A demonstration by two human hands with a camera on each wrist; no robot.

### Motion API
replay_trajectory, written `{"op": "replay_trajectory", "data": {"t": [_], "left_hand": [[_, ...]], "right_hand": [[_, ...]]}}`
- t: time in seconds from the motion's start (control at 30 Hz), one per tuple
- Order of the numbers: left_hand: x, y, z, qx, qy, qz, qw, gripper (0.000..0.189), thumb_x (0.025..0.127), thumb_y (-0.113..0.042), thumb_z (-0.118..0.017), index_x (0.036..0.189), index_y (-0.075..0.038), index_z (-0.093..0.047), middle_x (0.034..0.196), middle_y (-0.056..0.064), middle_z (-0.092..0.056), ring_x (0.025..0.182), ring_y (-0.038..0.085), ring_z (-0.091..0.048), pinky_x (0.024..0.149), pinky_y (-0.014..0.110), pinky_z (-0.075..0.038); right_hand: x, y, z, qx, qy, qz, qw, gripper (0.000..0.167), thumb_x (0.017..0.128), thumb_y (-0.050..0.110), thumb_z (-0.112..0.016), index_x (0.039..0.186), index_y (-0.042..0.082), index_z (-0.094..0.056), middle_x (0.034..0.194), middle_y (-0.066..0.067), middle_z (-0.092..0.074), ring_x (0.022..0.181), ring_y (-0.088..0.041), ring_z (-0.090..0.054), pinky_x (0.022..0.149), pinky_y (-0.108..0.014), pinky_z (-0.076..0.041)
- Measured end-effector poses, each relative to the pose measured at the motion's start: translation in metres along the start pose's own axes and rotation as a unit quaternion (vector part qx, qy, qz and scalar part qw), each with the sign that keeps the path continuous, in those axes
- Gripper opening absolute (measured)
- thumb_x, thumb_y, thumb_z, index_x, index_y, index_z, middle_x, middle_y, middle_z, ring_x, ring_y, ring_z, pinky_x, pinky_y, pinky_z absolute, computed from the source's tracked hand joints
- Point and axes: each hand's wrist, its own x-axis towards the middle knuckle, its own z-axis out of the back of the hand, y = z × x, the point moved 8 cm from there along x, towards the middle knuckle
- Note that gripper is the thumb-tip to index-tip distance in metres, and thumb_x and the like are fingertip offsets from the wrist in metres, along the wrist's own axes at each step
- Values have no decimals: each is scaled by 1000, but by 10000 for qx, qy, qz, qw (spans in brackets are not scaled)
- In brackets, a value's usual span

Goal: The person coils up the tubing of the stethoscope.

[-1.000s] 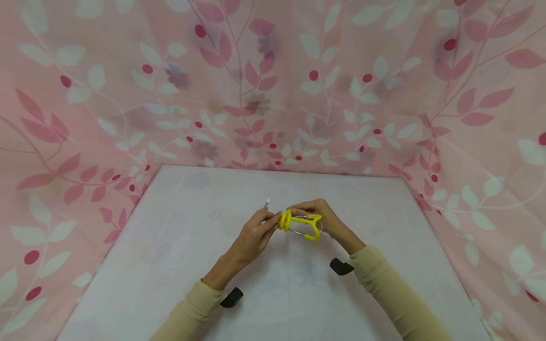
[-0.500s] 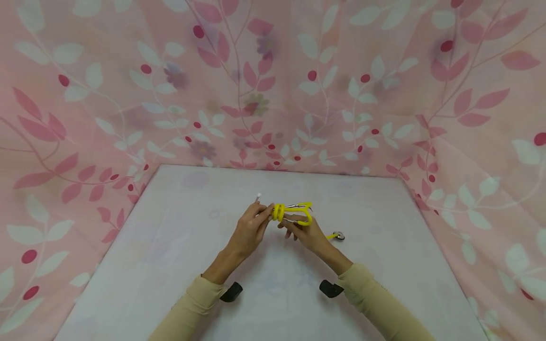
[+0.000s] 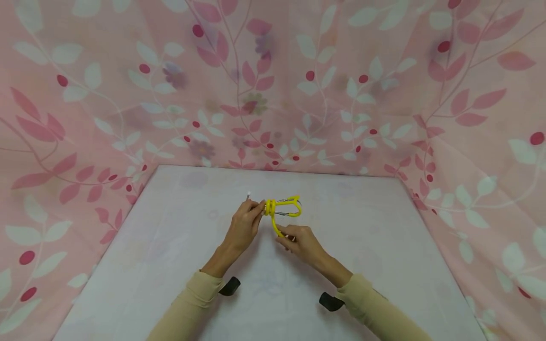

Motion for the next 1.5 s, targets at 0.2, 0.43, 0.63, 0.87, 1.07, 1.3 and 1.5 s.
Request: {"op": "replay_trajectory", "data": {"t": [0.2, 0.43, 0.63, 0.87, 1.07, 1.3, 1.5], "left_hand": [[-3, 8, -5, 227, 176, 63, 9996, 34, 91, -8, -69, 124, -1, -67, 98, 8, -63, 87, 19, -59, 73, 28, -54], [-5, 8, -8, 449, 324, -27, 9985, 34, 86, -5, -74, 119, -1, -70, 94, 7, -63, 84, 19, -58, 72, 29, -53], [-8, 6, -9, 672, 358, -119, 9970, 35, 83, -2, -76, 118, 0, -71, 93, 7, -63, 84, 20, -58, 74, 30, -52], [-16, -6, -9, 637, 395, -473, 9961, 32, 84, 1, -74, 116, 0, -71, 94, 7, -63, 85, 21, -58, 74, 29, -52], [-23, -21, -11, 505, 500, -755, 9946, 32, 84, 0, -74, 116, 0, -71, 94, 7, -64, 85, 19, -57, 74, 28, -52], [-29, -27, -15, 420, 738, -756, 9935, 35, 86, -5, -74, 120, -3, -70, 97, 4, -64, 87, 15, -56, 75, 25, -51], [-31, -31, -11, 24, 748, -722, 9946, 35, 87, -6, -73, 121, -2, -69, 101, 4, -63, 90, 13, -58, 74, 21, -53]], "right_hand": [[-7, 16, 6, -580, -7, 308, 9978, 33, 87, 15, -74, 119, 4, -71, 77, 3, -70, 59, -1, -51, 53, -15, -47], [-8, 35, 19, -1754, 24, 440, 9835, 26, 84, 16, -78, 109, 11, -77, 81, 4, -71, 65, -1, -56, 59, -13, -47], [-4, 54, 32, -2520, 138, 695, 9651, 21, 83, 18, -79, 103, 12, -77, 85, 3, -72, 68, -6, -61, 61, -18, -50], [9, 63, 57, -2727, -26, 944, 9574, 20, 83, 21, -79, 103, 17, -77, 92, 4, -75, 74, -9, -67, 64, -23, -55], [26, 47, 77, -2207, -77, 561, 9737, 19, 83, 24, -79, 102, 22, -78, 84, 9, -72, 55, -1, -46, 52, -17, -40], [36, 25, 82, -1899, -6, 240, 9815, 19, 81, 25, -80, 100, 21, -79, 91, 6, -75, 61, -5, -52, 54, -19, -44], [40, 11, 84, -1403, -17, 202, 9899, 21, 81, 25, -80, 100, 16, -79, 95, 3, -77, 68, -8, -57, 57, -19, -46]]}}
